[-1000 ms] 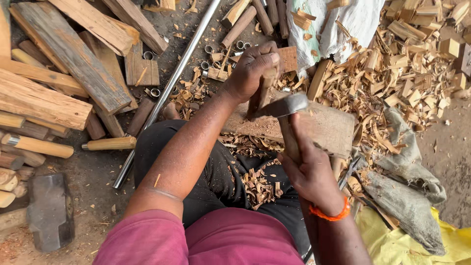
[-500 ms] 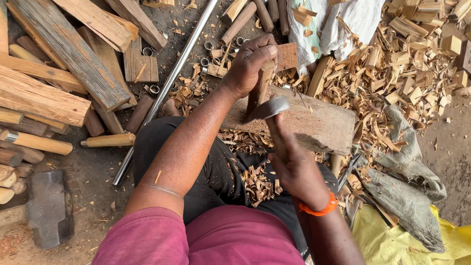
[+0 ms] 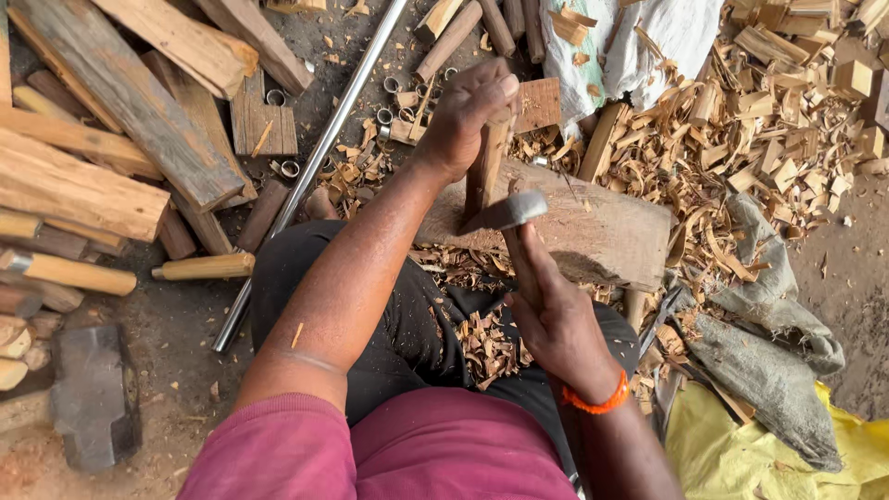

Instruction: The person carves a small wooden piece using a chisel and hammer while seated on the ground. They repeatedly strike the chisel to shape the wood, occasionally rotating the piece to work different sides.

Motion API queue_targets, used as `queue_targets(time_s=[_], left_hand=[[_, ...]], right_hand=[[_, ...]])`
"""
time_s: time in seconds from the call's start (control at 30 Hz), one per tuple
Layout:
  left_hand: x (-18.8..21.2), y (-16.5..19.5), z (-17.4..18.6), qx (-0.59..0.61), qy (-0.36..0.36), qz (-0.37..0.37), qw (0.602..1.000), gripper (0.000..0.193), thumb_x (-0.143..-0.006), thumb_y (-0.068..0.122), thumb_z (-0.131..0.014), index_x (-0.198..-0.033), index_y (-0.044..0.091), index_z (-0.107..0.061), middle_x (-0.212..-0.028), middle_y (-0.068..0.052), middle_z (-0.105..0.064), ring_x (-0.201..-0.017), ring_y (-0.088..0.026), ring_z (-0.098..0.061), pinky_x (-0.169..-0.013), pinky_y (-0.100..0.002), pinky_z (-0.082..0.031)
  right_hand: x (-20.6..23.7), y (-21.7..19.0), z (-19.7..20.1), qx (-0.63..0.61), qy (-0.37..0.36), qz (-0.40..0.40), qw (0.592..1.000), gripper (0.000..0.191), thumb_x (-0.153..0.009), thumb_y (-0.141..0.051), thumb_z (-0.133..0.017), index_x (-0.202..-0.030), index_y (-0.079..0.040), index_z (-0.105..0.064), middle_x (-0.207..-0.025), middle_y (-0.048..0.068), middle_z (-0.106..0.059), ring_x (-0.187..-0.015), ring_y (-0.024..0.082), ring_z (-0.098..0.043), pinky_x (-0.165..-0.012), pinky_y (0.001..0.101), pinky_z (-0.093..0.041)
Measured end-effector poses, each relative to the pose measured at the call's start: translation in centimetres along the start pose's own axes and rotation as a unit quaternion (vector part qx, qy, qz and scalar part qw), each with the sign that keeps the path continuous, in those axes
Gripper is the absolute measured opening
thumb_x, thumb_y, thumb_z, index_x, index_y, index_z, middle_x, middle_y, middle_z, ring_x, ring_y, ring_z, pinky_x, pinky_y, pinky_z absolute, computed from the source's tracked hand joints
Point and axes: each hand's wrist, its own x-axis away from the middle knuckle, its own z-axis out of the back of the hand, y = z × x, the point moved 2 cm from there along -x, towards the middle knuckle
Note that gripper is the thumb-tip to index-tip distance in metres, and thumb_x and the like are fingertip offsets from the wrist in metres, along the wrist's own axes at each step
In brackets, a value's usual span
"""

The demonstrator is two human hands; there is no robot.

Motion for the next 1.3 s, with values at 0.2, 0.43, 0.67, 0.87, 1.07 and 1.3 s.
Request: queue_targets(time_s=[0.2,0.43,0.67,0.87,1.07,1.3], left_hand=[[0.9,2.4,0.2,0.077,0.013,0.173,0.982,0.048,-0.094,0.059,-0.055,-0.08,0.013,-0.063,-0.074,-0.006,-0.063,-0.066,-0.018,-0.062,-0.062,-0.036,-0.055],[1.4,2.9,-1.0,0.047,-0.054,0.045,0.996,0.042,-0.097,0.048,-0.062,-0.077,0.011,-0.057,-0.077,-0.005,-0.059,-0.074,-0.017,-0.058,-0.074,-0.036,-0.05],[1.2,2.2,-0.9,0.039,-0.052,0.055,0.996,0.041,-0.095,0.046,-0.064,-0.076,0.01,-0.059,-0.075,-0.006,-0.061,-0.073,-0.017,-0.06,-0.075,-0.037,-0.052],[0.2,0.5,0.4,0.035,0.016,0.034,0.999,0.045,-0.098,0.052,-0.061,-0.08,0.011,-0.061,-0.079,-0.007,-0.063,-0.077,-0.018,-0.064,-0.074,-0.038,-0.053],[0.0,1.2,1.5,-0.295,0.041,-0.002,0.955,0.06,-0.089,0.071,-0.061,-0.09,0.011,-0.065,-0.083,-0.006,-0.068,-0.079,-0.017,-0.07,-0.076,-0.039,-0.061],[0.0,7.0,2.9,-0.248,0.145,0.105,0.952,0.041,-0.088,0.042,-0.074,-0.106,0.006,-0.066,-0.09,-0.011,-0.072,-0.078,-0.022,-0.07,-0.07,-0.042,-0.059]], right_hand=[[2.0,3.4,-0.3,-0.041,-0.015,-0.138,0.989,0.091,-0.089,0.008,-0.067,-0.166,-0.01,-0.02,-0.14,0.02,-0.059,-0.097,0.023,-0.07,-0.078,0.0342,-0.056],[0.5,-0.4,5.2,-0.093,0.037,-0.069,0.993,0.097,-0.086,0.017,-0.058,-0.169,-0.017,-0.022,-0.107,0.007,-0.068,-0.085,0.009,-0.063,-0.071,0.0249,-0.055],[0.7,-4.0,7.1,-0.185,0.102,-0.131,0.969,0.096,-0.091,0.016,-0.058,-0.169,-0.021,-0.015,-0.113,0.004,-0.051,-0.071,0.011,-0.049,-0.059,0.0272,-0.046],[-0.1,0.3,1.2,-0.028,-0.006,-0.031,0.999,0.09,-0.086,0.01,-0.069,-0.164,-0.006,-0.028,-0.154,0.024,-0.055,-0.137,0.032,-0.057,-0.105,0.0386,-0.049],[2.0,3.3,3.7,-0.01,0.081,-0.1,0.992,0.089,-0.083,0.007,-0.061,-0.164,-0.006,-0.026,-0.145,0.023,-0.062,-0.124,0.031,-0.063,-0.096,0.0343,-0.049],[2.6,9.5,0.5,-0.016,0.088,-0.297,0.951,0.092,-0.084,-0.005,-0.067,-0.164,-0.024,-0.027,-0.137,0.021,-0.064,-0.127,0.032,-0.064,-0.1,0.0395,-0.05]])
